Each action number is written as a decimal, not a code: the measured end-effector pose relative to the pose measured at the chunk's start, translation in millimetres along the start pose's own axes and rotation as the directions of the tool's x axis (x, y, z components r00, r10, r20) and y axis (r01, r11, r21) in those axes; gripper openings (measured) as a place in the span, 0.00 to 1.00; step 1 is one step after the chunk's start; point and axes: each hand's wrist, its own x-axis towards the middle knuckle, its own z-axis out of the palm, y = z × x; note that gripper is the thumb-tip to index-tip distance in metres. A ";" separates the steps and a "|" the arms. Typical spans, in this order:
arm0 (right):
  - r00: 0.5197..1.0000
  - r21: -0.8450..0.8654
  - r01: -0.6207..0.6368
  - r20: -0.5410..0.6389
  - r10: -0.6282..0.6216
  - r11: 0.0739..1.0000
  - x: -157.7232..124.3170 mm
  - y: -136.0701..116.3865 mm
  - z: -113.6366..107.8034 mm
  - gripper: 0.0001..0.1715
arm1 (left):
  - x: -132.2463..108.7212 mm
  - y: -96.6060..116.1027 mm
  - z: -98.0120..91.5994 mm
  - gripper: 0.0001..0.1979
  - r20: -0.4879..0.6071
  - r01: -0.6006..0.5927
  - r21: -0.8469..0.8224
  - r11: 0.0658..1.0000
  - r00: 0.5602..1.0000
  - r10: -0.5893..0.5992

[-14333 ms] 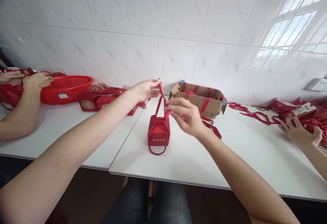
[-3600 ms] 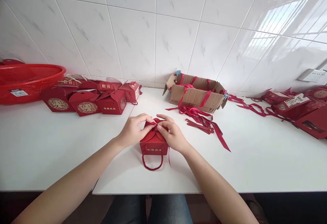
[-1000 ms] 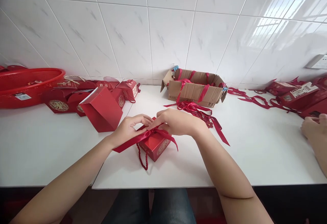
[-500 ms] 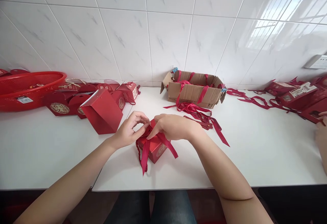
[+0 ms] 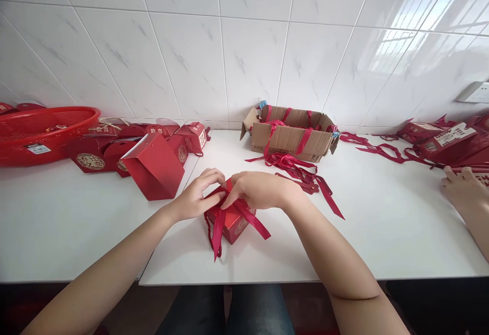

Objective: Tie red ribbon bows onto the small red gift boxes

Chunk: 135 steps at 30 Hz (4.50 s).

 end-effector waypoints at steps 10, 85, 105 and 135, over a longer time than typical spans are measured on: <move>1.000 -0.011 -0.013 0.016 0.013 1.000 0.3 1.1 -0.9 0.36 | 1.7 -5.0 -3.2 0.04 -0.042 -0.048 0.028 0.998 0.998 0.050; 0.747 0.653 0.193 -0.581 0.322 0.732 -5.4 22.6 69.9 0.03 | 1.6 -2.7 -1.5 0.13 0.140 0.093 -0.222 0.971 0.988 -0.062; 0.691 0.574 0.217 -0.662 0.290 0.790 -6.7 19.6 70.2 0.11 | 1.7 -2.4 5.7 0.15 0.108 0.084 -0.277 0.957 0.993 -0.056; 0.486 0.340 0.004 -0.823 0.295 0.941 -6.0 7.8 73.8 0.13 | 1.0 -3.0 4.6 0.17 0.128 0.129 -0.314 0.941 0.987 -0.093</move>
